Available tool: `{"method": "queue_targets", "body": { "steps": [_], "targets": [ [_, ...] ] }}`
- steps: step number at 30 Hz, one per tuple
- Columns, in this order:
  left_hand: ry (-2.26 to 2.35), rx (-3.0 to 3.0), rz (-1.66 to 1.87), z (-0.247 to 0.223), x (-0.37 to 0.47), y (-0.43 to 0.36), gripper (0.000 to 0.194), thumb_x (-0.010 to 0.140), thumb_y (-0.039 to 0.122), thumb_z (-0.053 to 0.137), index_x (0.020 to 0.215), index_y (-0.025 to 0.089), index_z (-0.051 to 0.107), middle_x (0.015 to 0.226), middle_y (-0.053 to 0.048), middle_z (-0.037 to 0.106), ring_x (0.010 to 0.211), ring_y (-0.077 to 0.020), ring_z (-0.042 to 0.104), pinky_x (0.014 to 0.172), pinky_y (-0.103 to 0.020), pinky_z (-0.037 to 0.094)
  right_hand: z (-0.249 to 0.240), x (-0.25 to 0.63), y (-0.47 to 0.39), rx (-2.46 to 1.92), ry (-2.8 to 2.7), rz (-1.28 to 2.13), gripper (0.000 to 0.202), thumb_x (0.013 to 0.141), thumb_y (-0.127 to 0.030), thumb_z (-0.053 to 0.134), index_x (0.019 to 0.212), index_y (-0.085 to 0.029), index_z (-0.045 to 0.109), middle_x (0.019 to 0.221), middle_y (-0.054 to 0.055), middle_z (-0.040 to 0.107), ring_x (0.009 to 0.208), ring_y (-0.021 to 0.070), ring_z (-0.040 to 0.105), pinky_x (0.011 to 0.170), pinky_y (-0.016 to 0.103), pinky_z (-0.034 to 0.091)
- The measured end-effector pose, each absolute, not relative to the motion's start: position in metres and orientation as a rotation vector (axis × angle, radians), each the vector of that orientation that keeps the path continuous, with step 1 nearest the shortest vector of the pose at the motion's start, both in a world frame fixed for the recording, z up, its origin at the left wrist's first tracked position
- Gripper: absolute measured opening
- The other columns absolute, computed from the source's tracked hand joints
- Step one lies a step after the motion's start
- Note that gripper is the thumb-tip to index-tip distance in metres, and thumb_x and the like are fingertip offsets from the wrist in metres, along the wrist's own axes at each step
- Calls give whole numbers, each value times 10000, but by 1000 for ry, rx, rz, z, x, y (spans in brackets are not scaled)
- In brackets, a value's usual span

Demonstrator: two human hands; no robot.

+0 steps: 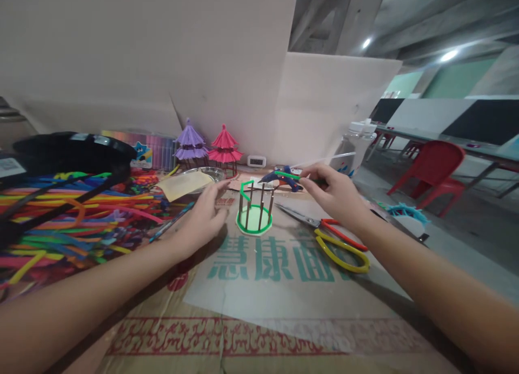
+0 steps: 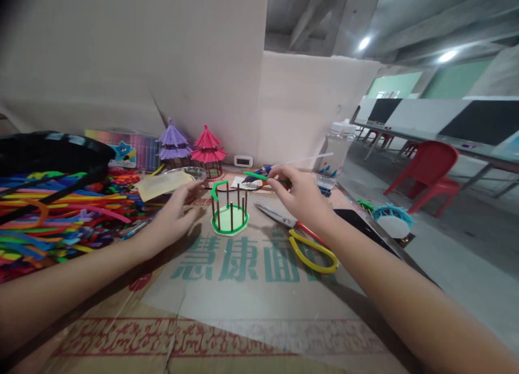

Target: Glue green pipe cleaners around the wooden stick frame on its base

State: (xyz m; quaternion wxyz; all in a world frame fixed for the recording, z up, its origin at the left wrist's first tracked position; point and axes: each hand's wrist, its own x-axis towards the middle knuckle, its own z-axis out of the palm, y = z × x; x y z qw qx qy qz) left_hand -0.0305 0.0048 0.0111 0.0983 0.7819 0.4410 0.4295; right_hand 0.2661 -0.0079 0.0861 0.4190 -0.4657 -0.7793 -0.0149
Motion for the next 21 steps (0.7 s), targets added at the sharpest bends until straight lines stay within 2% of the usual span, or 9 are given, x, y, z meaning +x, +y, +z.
{"method": "queue_targets", "body": {
  "steps": [3, 5, 7, 10, 15, 21],
  "targets": [
    [1252, 2349, 1423, 53, -28, -6, 302, 947, 295, 481, 1200, 185, 604, 1207, -88, 641, 1137, -227, 598, 1016, -391, 488, 103, 250, -25, -1063, -2087, -27, 131, 920, -318, 583, 927, -205, 649, 726, 4, 637, 612, 133, 525, 565, 258, 373],
    [1186, 2465, 1413, 84, -23, -13, 285, 981, 341, 441, 1049, 201, 680, 1045, -49, 694, 1009, -201, 638, 948, -352, 506, 114, 239, -29, -1021, -2166, -38, 84, 912, -277, 595, 899, -209, 643, 722, -3, 645, 605, 125, 523, 557, 252, 362],
    [1132, 2618, 1284, 111, -16, -16, 298, 968, 385, 479, 954, 202, 714, 915, -30, 711, 886, -189, 657, 854, -324, 517, 124, 229, -28, -978, -2191, -66, 49, 902, -240, 607, 873, -208, 631, 699, -19, 633, 595, 113, 511, 558, 247, 351],
    [1103, 2729, 1216, 134, -10, -16, 238, 922, 362, 554, 906, 213, 738, 796, -4, 705, 777, -170, 662, 758, -289, 506, 135, 218, -25, -929, -2152, -88, 45, 900, -220, 605, 860, -205, 617, 686, -30, 613, 597, 104, 505, 572, 243, 360],
    [1126, 2681, 1200, 132, -7, -15, 202, 903, 327, 570, 935, 224, 741, 805, 4, 716, 760, -160, 669, 747, -284, 512, 131, 211, -24, -926, -2151, -90, 49, 905, -198, 584, 901, -211, 631, 745, -21, 648, 645, 115, 553, 587, 242, 387],
    [1114, 2789, 1144, 117, -13, -16, 276, 956, 348, 489, 1055, 255, 730, 957, -17, 720, 902, -196, 671, 830, -332, 506, 111, 213, -25, -930, -2210, -175, 117, 933, -214, 563, 929, -211, 681, 803, 3, 710, 659, 139, 604, 604, 259, 394]
  ]
}}
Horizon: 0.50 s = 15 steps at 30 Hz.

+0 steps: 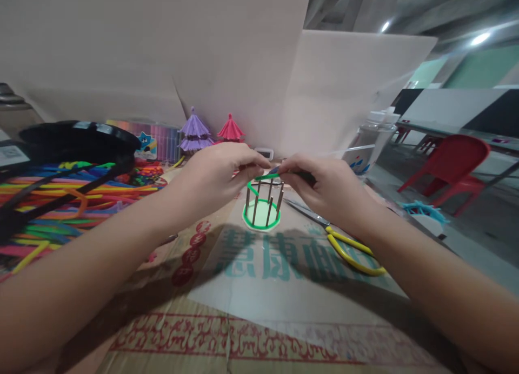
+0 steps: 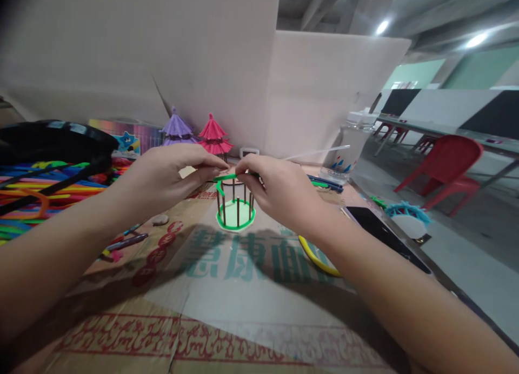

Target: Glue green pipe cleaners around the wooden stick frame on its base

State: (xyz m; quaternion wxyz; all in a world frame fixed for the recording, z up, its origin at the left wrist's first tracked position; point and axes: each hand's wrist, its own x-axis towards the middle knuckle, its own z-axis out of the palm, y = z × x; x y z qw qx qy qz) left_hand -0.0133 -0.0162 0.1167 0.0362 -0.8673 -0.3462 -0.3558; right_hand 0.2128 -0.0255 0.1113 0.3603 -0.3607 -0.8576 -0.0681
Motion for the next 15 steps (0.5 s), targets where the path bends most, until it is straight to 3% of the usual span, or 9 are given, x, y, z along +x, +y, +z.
{"method": "queue_targets", "body": {
  "steps": [6, 15],
  "targets": [
    [-864, -2678, -959, 112, -24, -4, 237, 958, 317, 534, 1035, 213, 733, 1032, -65, 687, 1002, -219, 618, 866, -356, 481, 102, 218, -28, -968, -2266, -129, 180, 946, -174, 547, 1036, -204, 699, 944, 32, 749, 760, 152, 650, 676, 258, 430],
    [-790, -2695, -831, 96, -26, 13, 205, 954, 245, 572, 1012, 227, 768, 1044, -72, 685, 1005, -213, 606, 872, -357, 472, 92, 213, -25, -1079, -2359, -79, 203, 944, -174, 519, 1039, -214, 694, 951, 32, 751, 761, 158, 635, 658, 260, 398]
  ]
}}
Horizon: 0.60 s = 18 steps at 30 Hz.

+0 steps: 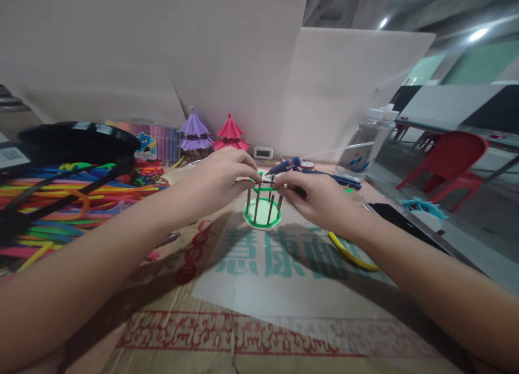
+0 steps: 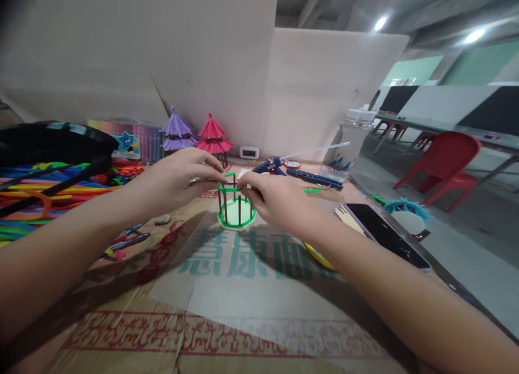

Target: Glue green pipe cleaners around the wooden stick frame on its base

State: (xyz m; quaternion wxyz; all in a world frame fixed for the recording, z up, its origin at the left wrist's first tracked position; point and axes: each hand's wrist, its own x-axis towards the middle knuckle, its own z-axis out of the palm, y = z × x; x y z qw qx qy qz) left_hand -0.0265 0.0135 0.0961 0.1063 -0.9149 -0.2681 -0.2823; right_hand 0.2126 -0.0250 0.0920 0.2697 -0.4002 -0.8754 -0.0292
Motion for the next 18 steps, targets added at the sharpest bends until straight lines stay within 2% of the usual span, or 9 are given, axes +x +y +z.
{"method": "queue_targets", "body": {
  "steps": [5, 8, 11, 18],
  "targets": [
    [-804, -2711, -796, 94, -28, 15, 214, 963, 276, 558, 1035, 230, 755, 1109, -82, 662, 1061, -228, 586, 916, -385, 464, 94, 216, -21, -1080, -2364, -59, 195, 938, -189, 528, 1034, -194, 698, 897, 42, 741, 706, 150, 606, 625, 262, 378],
    [-838, -2712, -723, 92, -26, 13, 252, 915, 356, 635, 1109, 220, 719, 1230, -112, 616, 1171, -283, 535, 994, -463, 429, 97, 218, -21, -1052, -2323, -97, 183, 934, -207, 551, 1034, -181, 703, 833, 38, 727, 650, 137, 578, 615, 261, 373],
    [-870, -2729, -676, 88, -20, 10, 329, 864, 432, 687, 1099, 203, 714, 1258, -122, 602, 1237, -308, 496, 1033, -485, 408, 99, 219, -22, -1032, -2299, -106, 184, 940, -217, 555, 1039, -179, 705, 832, 35, 728, 629, 127, 569, 614, 257, 378],
    [-846, -2688, -742, 77, -9, 5, 198, 890, 323, 637, 1008, 200, 738, 1243, -105, 622, 1250, -309, 503, 1079, -513, 362, 100, 218, -24, -976, -2324, -97, 166, 936, -192, 550, 1003, -177, 701, 821, 31, 722, 636, 122, 575, 619, 246, 379]
  ]
}}
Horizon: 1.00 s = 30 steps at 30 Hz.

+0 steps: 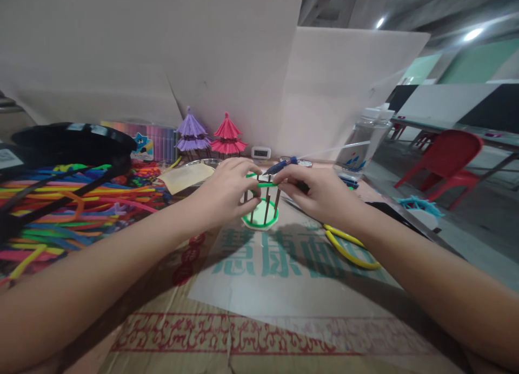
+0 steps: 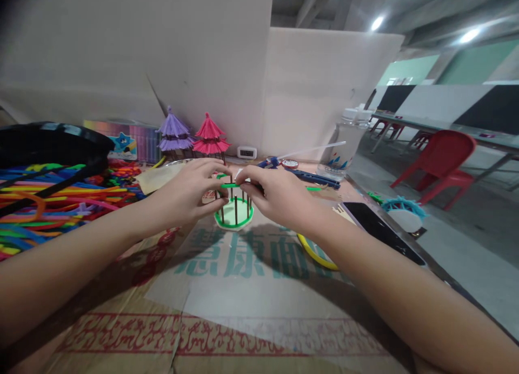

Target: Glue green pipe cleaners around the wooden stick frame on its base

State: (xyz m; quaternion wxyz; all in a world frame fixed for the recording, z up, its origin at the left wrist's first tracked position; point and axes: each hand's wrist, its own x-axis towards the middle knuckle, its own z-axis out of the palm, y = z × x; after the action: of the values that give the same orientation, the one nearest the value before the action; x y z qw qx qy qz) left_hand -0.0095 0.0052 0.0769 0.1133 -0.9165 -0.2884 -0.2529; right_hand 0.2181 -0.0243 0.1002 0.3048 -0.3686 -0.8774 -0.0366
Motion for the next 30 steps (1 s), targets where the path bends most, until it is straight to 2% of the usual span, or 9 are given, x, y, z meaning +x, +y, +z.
{"method": "queue_targets", "body": {
  "steps": [7, 12, 20, 24, 30],
  "targets": [
    [-740, -2769, -910, 77, -10, 10, 112, 903, 318, 660, 898, 233, 733, 1215, -69, 635, 1195, -247, 551, 1033, -452, 410, 104, 223, -24, -970, -2268, -58, 178, 936, -212, 549, 1026, -182, 700, 860, 41, 741, 654, 134, 609, 615, 254, 408],
    [-711, -2764, -929, 76, -7, 6, 126, 903, 331, 668, 874, 228, 733, 1216, -78, 636, 1191, -252, 542, 1030, -462, 399, 112, 227, -26, -969, -2235, -13, 167, 937, -222, 546, 1015, -185, 689, 926, 55, 756, 743, 162, 661, 661, 270, 465],
    [-745, -2751, -990, 77, -4, 0, 147, 924, 331, 634, 874, 217, 712, 1216, -65, 640, 1173, -240, 531, 1018, -447, 404, 115, 228, -25, -1006, -2220, -13, 154, 945, -251, 543, 997, -201, 680, 900, 51, 750, 750, 170, 663, 659, 278, 475],
    [-693, -2740, -1046, 78, -4, 3, 133, 931, 330, 631, 885, 228, 703, 1116, -47, 679, 1101, -219, 559, 988, -429, 416, 118, 230, -27, -1023, -2221, -36, 207, 971, -301, 506, 1012, -208, 687, 917, 69, 750, 761, 187, 663, 666, 301, 483],
    [-858, -2787, -1219, 85, -5, 0, 96, 910, 289, 660, 865, 214, 701, 1026, -42, 696, 1043, -207, 593, 968, -405, 429, 119, 233, -28, -1050, -2200, -62, 227, 970, -326, 512, 1046, -211, 692, 927, 73, 750, 771, 189, 667, 685, 307, 491]
  ]
}}
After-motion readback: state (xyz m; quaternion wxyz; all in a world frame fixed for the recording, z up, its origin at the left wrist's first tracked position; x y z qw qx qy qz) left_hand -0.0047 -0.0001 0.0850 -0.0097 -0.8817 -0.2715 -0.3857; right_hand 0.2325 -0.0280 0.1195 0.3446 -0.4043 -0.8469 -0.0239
